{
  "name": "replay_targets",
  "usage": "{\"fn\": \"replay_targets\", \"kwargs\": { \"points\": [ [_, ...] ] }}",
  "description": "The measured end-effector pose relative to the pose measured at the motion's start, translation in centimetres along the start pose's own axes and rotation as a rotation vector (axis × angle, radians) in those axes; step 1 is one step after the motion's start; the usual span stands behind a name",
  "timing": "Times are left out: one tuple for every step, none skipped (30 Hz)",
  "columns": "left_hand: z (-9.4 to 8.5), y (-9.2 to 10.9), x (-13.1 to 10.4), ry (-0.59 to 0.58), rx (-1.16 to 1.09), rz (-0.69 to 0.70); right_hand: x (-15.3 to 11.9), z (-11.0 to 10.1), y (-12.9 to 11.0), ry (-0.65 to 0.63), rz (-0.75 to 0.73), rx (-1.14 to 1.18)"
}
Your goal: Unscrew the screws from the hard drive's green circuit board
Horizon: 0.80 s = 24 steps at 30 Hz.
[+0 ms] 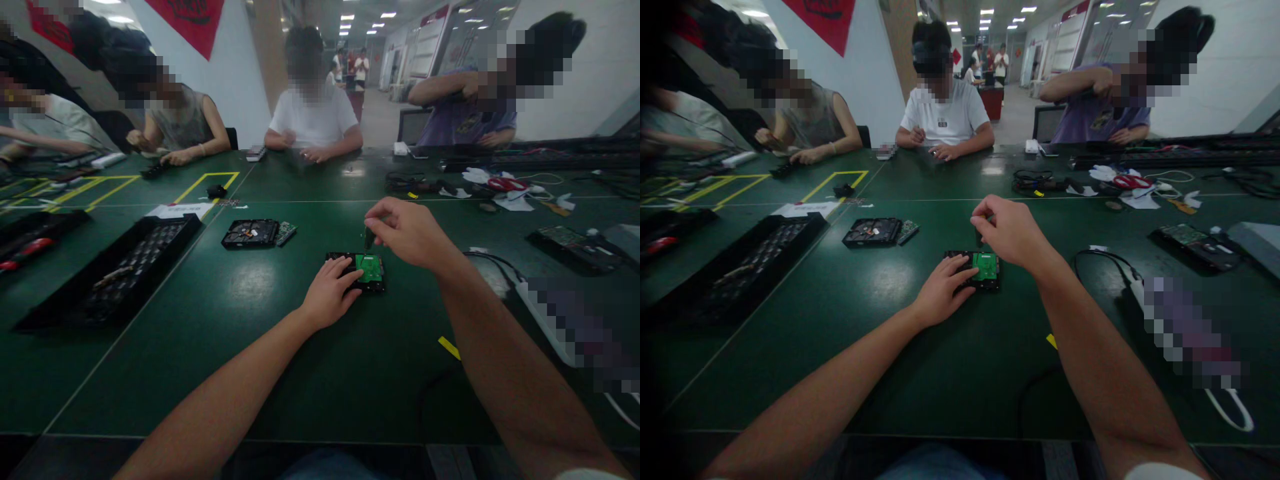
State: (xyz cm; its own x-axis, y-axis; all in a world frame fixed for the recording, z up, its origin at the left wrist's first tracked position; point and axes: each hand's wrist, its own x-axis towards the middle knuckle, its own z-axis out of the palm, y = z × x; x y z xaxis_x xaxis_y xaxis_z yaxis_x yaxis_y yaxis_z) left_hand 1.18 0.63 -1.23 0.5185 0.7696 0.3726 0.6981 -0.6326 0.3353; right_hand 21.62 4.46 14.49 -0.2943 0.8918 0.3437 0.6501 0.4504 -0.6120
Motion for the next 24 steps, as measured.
{"fn": "replay_targets", "kwargs": {
  "points": [
    [0.00, 0.01, 0.00, -0.002, 0.001, -0.001, 0.03, 0.04, 0.05, -0.002, -0.004, -0.004],
    [-0.01, 0.01, 0.00, -0.004, 0.001, -0.001, 0.05, 0.06, 0.09, -0.006, -0.011, -0.006],
    [-0.01, 0.01, 0.00, -0.006, 0.002, -0.001, 0.07, 0.06, 0.11, -0.011, -0.019, -0.006],
    [0.00, 0.00, 0.00, -0.007, 0.003, -0.001, 0.07, 0.04, 0.11, -0.017, -0.027, -0.006],
    [0.00, -0.02, -0.01, -0.008, 0.005, 0.000, 0.06, 0.01, 0.09, -0.021, -0.035, -0.007],
    [0.02, -0.03, 0.00, -0.006, 0.006, -0.001, 0.05, -0.04, 0.06, -0.024, -0.042, -0.009],
    [0.03, -0.05, 0.00, -0.004, 0.006, -0.001, 0.03, -0.08, 0.03, -0.026, -0.048, -0.012],
    [0.04, -0.07, 0.00, -0.003, 0.006, -0.001, 0.01, -0.13, 0.00, -0.024, -0.052, -0.012],
    [0.06, -0.08, 0.00, -0.002, 0.005, -0.001, 0.00, -0.16, -0.01, -0.021, -0.052, -0.006],
    [0.07, -0.08, 0.00, -0.002, 0.004, 0.000, 0.00, -0.19, 0.00, -0.014, -0.047, 0.007],
    [0.08, -0.09, 0.00, -0.002, 0.002, 0.002, 0.00, -0.20, 0.03, -0.006, -0.039, 0.024],
    [0.09, -0.09, 0.00, 0.000, 0.000, 0.003, 0.02, -0.19, 0.08, 0.000, -0.028, 0.040],
    [0.10, -0.09, -0.01, 0.003, -0.003, 0.004, 0.05, -0.18, 0.14, 0.003, -0.018, 0.050],
    [0.10, -0.09, -0.02, 0.006, -0.006, 0.004, 0.08, -0.16, 0.21, 0.004, -0.011, 0.052],
    [0.11, -0.08, -0.03, 0.010, -0.008, 0.004, 0.12, -0.13, 0.28, 0.000, -0.009, 0.045],
    [0.10, -0.08, -0.03, 0.013, -0.010, 0.004, 0.15, -0.10, 0.34, -0.005, -0.010, 0.033],
    [0.10, -0.07, -0.04, 0.015, -0.012, 0.003, 0.17, -0.07, 0.39, -0.010, -0.015, 0.020],
    [0.09, -0.06, -0.04, 0.016, -0.012, 0.002, 0.19, -0.04, 0.42, -0.011, -0.022, 0.007],
    [0.07, -0.05, -0.04, 0.017, -0.013, 0.002, 0.19, -0.02, 0.44, -0.005, -0.028, -0.008],
    [0.05, -0.04, -0.04, 0.017, -0.013, 0.003, 0.19, 0.00, 0.44, 0.001, -0.033, -0.024],
    [0.03, -0.03, -0.03, 0.016, -0.012, 0.005, 0.19, 0.01, 0.43, 0.007, -0.036, -0.039],
    [0.02, -0.02, -0.03, 0.013, -0.011, 0.006, 0.18, 0.00, 0.40, 0.009, -0.039, -0.050],
    [0.01, -0.01, -0.02, 0.011, -0.008, 0.007, 0.16, -0.03, 0.36, 0.006, -0.043, -0.056],
    [0.00, -0.01, -0.01, 0.009, -0.005, 0.007, 0.14, -0.07, 0.31, 0.001, -0.047, -0.056]
  ]
}}
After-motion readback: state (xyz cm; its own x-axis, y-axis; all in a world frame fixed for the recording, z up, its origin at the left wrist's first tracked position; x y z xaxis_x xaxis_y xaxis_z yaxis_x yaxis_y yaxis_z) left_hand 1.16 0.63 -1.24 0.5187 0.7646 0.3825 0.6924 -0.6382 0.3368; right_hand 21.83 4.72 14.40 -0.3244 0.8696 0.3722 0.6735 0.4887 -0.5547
